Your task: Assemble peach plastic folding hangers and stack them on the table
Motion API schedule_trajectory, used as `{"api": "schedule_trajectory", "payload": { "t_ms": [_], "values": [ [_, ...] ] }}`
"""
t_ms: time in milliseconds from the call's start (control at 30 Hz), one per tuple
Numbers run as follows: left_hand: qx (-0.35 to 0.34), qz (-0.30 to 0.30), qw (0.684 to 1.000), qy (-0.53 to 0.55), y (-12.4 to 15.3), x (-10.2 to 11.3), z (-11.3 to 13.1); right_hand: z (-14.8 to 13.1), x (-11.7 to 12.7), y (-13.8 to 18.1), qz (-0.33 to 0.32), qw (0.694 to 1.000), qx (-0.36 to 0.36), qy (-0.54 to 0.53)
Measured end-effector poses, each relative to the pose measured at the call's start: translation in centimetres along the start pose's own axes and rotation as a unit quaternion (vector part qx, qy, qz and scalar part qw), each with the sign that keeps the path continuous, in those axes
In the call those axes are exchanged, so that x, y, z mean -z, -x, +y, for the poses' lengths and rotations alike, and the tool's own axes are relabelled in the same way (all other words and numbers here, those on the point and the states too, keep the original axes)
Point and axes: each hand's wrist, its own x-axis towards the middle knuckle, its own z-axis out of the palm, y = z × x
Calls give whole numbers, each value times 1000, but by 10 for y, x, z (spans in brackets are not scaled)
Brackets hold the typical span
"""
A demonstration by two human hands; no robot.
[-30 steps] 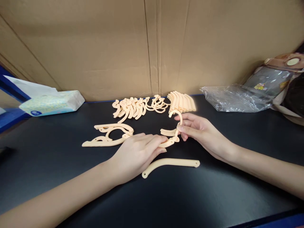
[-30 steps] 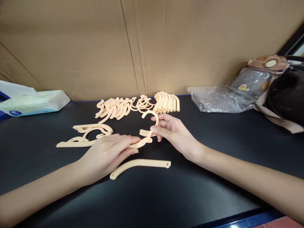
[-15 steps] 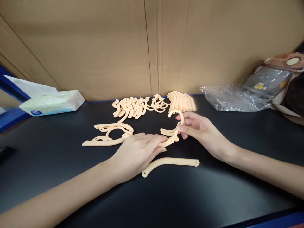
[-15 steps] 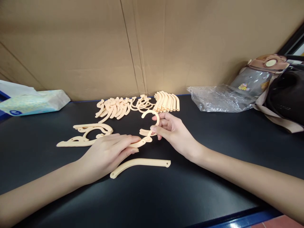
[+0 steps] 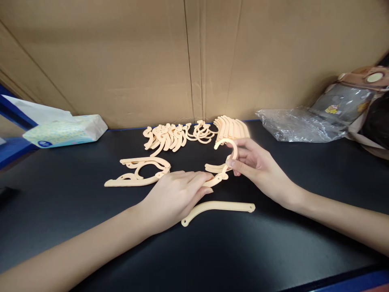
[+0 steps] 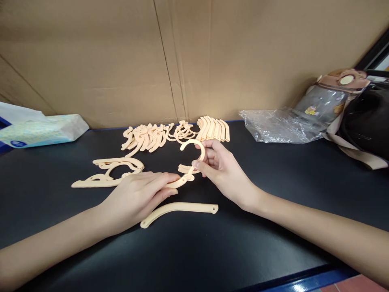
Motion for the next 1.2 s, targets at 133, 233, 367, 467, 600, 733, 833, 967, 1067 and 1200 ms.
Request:
{"api": "schedule_trajectory", "payload": {
  "t_ms": [133, 233, 367, 467, 600, 733, 833, 967, 1067, 1200],
  "values": [
    [-2, -5, 1000, -10, 0, 0, 1, 2, 0, 0, 5, 1000, -3, 0],
    [-1, -9, 1000, -19, 1, -1, 1, 3, 0, -1, 7, 1000, -3, 2],
    [-12, -13, 999, -39, 2, -1, 2, 4, -1, -2, 8, 1000, 4, 10],
    [-18, -18, 998, -55, 1, 0, 2, 4, -1, -3, -2, 1000, 3, 11],
    [-10, -29, 998, -54, 1, -1, 2, 4, 0, -3, -8, 1000, -7, 20],
    [-16, -26, 999, -42, 2, -2, 0, 5, 1, -2, -19, 999, -20, 30],
    [-28, -20, 998, -44, 2, -3, 0, 6, 2, -2, -25, 999, -28, 23],
    [-32, -15, 998, -52, 1, -2, 2, 7, 1, -1, -34, 998, -46, -1],
    [-31, -18, 997, -61, 0, -1, 3, 7, 1, -1, -33, 998, -56, -5],
    [-31, -21, 997, -69, 1, -1, 3, 7, 1, -2, -34, 997, -65, -6]
  ]
}}
